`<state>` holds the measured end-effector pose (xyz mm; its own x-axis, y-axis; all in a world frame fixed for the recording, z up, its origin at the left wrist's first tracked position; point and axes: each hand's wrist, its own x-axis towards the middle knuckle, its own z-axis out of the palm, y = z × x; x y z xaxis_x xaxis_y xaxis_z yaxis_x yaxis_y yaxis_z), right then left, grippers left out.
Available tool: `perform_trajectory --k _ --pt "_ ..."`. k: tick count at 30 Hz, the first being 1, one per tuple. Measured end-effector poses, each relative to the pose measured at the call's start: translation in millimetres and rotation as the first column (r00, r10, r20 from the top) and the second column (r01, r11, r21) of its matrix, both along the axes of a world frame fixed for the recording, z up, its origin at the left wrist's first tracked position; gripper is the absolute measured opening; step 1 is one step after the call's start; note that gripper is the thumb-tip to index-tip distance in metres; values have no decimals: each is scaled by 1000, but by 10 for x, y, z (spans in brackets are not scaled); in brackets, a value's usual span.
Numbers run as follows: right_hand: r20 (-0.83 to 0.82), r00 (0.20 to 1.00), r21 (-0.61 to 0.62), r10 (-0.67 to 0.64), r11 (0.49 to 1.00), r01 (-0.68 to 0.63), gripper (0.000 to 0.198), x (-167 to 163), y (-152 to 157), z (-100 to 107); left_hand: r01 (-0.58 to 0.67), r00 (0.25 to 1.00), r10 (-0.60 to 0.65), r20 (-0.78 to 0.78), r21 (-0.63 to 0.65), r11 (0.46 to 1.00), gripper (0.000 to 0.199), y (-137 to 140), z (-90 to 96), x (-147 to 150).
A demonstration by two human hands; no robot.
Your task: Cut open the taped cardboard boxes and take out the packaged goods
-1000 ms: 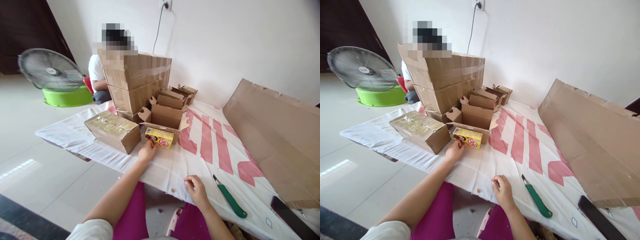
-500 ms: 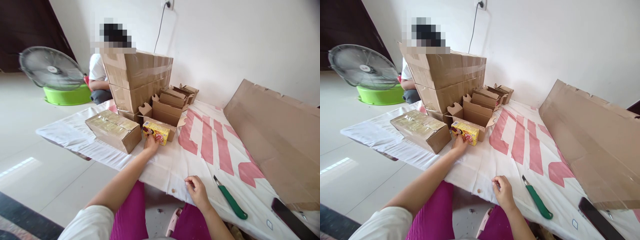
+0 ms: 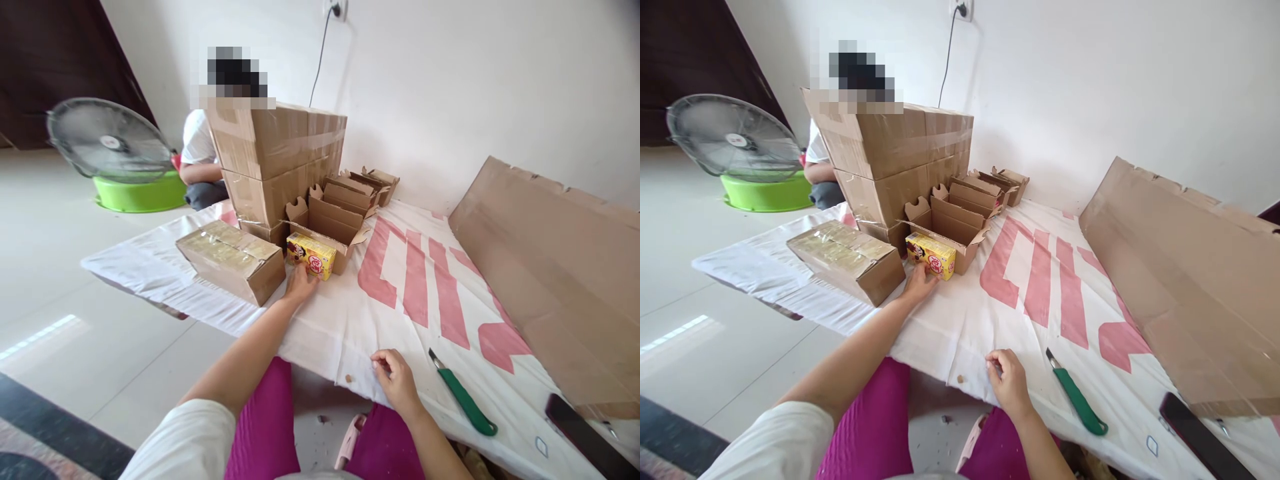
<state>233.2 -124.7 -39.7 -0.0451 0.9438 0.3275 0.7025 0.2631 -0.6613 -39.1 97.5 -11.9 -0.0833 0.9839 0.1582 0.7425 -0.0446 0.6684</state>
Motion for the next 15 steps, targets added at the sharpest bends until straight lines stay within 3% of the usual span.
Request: perform_trajectory --k 6,9,12,14,15 --pt "4 1000 -6 9 1000 -9 15 3 -3 19 67 997 -69 -46 -34 997 68 -73 30 20" --pt "-4 1000 -7 16 1000 -16 14 14 -10 21 111 992 -115 -50 -66 992 63 -218 115 68" --pt "-12 1000 -3 22 1000 -22 14 27 -13 9 247 968 -249 -27 -71 966 49 -548 240 84" --pt "-17 1000 0 21 1000 -21 14 31 -11 2 365 931 -365 -2 -1 931 38 -814 352 5" --pt "-20 1000 0 20 1000 -20 14 31 -10 1 412 909 -416 8 124 903 34 -926 417 -82"
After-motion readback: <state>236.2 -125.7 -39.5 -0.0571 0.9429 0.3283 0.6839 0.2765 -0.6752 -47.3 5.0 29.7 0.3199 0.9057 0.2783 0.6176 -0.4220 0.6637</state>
